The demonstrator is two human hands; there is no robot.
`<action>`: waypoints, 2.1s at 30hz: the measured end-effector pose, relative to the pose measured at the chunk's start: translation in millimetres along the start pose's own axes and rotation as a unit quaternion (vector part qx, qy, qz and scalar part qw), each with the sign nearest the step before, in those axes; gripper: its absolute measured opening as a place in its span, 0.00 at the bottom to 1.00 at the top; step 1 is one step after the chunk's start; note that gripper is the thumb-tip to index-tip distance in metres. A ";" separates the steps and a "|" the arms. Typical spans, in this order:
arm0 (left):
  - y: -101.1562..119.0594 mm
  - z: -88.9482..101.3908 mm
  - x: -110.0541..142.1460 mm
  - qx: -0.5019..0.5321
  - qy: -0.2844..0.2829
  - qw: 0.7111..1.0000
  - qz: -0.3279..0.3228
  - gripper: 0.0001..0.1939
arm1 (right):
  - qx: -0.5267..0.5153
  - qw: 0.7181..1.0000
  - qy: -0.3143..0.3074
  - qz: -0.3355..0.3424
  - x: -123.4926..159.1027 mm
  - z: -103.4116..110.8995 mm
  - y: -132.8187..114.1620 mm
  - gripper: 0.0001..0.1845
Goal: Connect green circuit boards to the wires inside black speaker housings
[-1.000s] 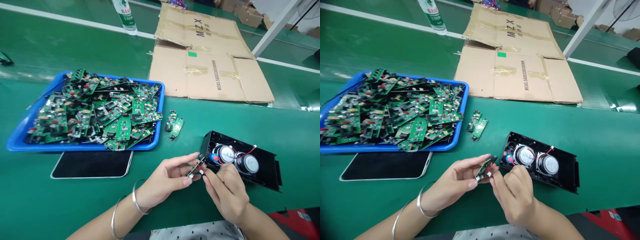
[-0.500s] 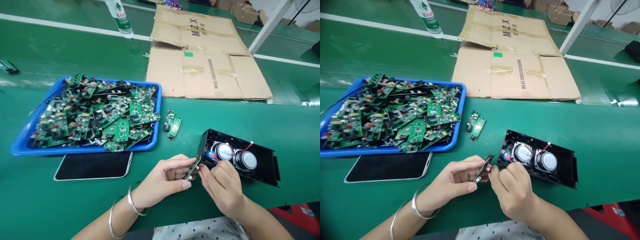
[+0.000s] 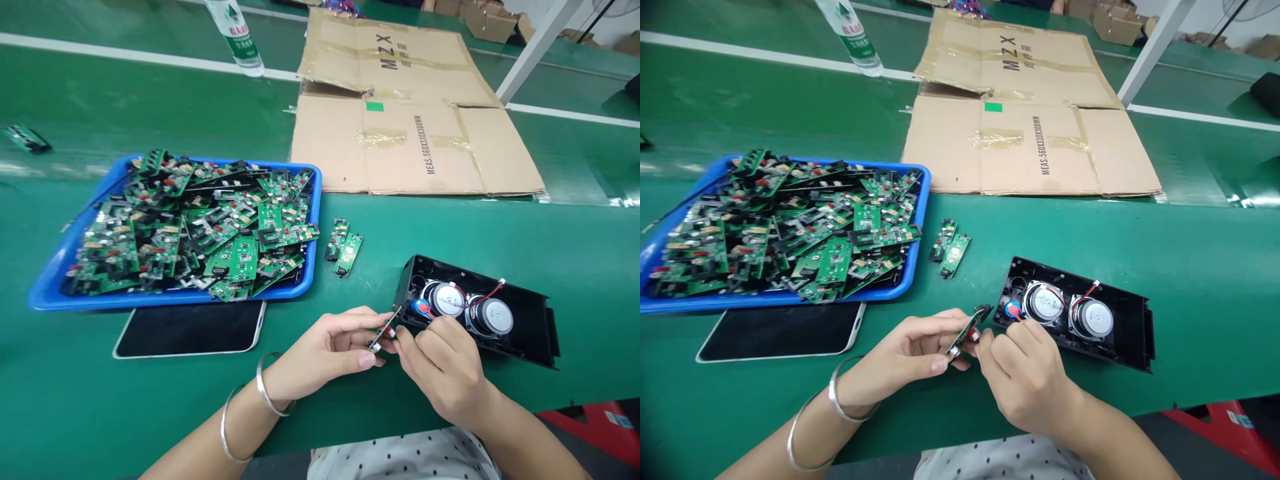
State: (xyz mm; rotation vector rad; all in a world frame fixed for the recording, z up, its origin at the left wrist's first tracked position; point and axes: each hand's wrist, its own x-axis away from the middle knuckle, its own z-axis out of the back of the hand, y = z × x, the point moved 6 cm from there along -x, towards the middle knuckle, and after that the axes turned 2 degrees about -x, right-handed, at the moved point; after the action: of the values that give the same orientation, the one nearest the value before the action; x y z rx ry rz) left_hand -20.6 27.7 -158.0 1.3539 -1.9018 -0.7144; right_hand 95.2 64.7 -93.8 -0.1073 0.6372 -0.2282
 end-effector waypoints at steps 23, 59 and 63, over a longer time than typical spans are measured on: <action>7.2 -1.9 0.3 -0.129 -0.033 0.989 -0.061 0.15 | -0.071 0.997 0.019 -0.016 5.1 -0.7 0.8 0.07; 3.3 -65.5 9.7 -0.311 -0.020 0.950 0.015 0.13 | -0.109 0.957 0.011 -0.269 20.8 67.6 102.6 0.07; 12.5 -91.4 -18.3 -0.381 0.023 0.924 0.016 0.12 | -0.148 0.951 -0.048 -0.269 26.9 41.8 103.9 0.10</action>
State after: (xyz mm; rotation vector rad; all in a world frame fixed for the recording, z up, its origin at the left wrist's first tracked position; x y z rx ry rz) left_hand 48.4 44.8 -96.3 0.8227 -1.3613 -1.2263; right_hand 159.8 160.1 -93.5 -0.5814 0.5317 -0.6492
